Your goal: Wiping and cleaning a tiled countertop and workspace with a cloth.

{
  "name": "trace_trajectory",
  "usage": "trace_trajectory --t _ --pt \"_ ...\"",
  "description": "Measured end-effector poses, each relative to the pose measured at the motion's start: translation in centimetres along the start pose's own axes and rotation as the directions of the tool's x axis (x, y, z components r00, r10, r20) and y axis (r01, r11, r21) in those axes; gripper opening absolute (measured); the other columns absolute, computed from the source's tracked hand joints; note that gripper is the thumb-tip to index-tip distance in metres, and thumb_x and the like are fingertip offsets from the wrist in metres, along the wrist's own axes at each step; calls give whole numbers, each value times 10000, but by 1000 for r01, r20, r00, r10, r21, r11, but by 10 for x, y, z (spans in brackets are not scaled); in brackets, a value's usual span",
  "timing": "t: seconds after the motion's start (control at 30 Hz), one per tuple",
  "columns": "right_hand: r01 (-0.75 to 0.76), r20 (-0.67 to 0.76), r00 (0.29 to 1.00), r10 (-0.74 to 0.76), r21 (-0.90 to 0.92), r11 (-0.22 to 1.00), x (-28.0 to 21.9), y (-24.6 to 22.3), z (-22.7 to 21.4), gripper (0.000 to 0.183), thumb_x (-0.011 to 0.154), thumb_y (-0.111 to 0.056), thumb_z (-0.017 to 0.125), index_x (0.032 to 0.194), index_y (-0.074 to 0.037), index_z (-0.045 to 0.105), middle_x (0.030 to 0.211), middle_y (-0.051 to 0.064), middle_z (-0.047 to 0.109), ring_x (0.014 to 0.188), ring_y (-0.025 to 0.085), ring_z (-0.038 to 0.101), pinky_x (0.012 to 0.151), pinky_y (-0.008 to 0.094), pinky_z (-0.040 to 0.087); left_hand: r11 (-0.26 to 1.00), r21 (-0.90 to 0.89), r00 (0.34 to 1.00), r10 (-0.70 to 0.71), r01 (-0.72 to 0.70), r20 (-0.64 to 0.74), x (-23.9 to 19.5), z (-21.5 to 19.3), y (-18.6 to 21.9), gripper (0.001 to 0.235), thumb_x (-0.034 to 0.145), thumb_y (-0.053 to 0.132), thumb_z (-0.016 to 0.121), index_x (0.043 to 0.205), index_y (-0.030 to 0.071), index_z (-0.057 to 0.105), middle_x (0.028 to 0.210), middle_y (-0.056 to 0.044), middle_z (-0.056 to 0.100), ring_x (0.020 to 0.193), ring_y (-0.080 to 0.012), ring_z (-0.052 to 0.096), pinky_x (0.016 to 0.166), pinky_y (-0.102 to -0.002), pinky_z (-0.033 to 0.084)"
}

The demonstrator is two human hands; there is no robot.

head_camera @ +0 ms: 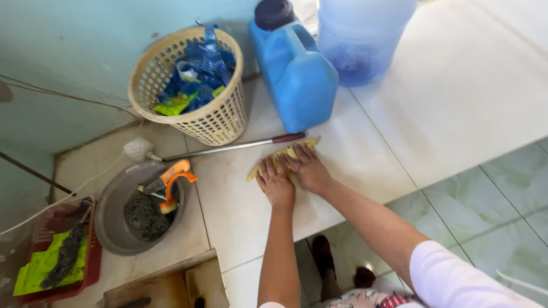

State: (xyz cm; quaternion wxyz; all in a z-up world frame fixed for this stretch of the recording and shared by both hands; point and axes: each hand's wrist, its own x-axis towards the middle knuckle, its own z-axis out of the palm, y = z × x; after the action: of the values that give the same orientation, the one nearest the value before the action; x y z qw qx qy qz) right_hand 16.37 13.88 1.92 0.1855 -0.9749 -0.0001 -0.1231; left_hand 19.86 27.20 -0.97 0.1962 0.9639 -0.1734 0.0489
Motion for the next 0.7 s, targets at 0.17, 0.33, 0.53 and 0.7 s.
trace_trajectory --t 0.17,0.33,0.53,0.7 --pt "32 -10 999 -32 3 999 -32 -2 -8 424 973 -178 567 1384 -92 623 1543 246 458 1489 395 352 1215 473 288 990 -59 986 121 -129 -117 -27 -13 -3 506 941 206 605 1441 186 536 1554 -128 455 1481 -334 331 1138 -583 260" --pt "31 -10 999 -32 -28 999 -80 -16 -14 372 957 -158 593 1312 -67 661 1522 240 483 1476 378 383 1191 436 351 989 5 983 150 -150 -109 -78 -27 7 433 894 138 611 1325 177 616 1441 -84 548 1348 -314 451 992 -538 370" --pt "38 7 999 -37 -20 999 -141 -27 -17 359 950 -153 596 1288 -56 665 1497 249 495 1451 389 388 1150 439 379 983 -3 973 180 -182 -142 -139 -36 12 458 845 68 622 1290 175 642 1383 -68 589 1322 -302 487 975 -517 397" --pt "104 33 994 -105 36 994 -180 -25 -30 340 934 -176 650 1235 -18 667 1444 266 529 1423 405 425 1141 446 386 976 -85 975 192 -202 -109 -174 -52 23 447 805 34 640 1232 163 676 1350 -87 611 1291 -308 501 947 -521 405"
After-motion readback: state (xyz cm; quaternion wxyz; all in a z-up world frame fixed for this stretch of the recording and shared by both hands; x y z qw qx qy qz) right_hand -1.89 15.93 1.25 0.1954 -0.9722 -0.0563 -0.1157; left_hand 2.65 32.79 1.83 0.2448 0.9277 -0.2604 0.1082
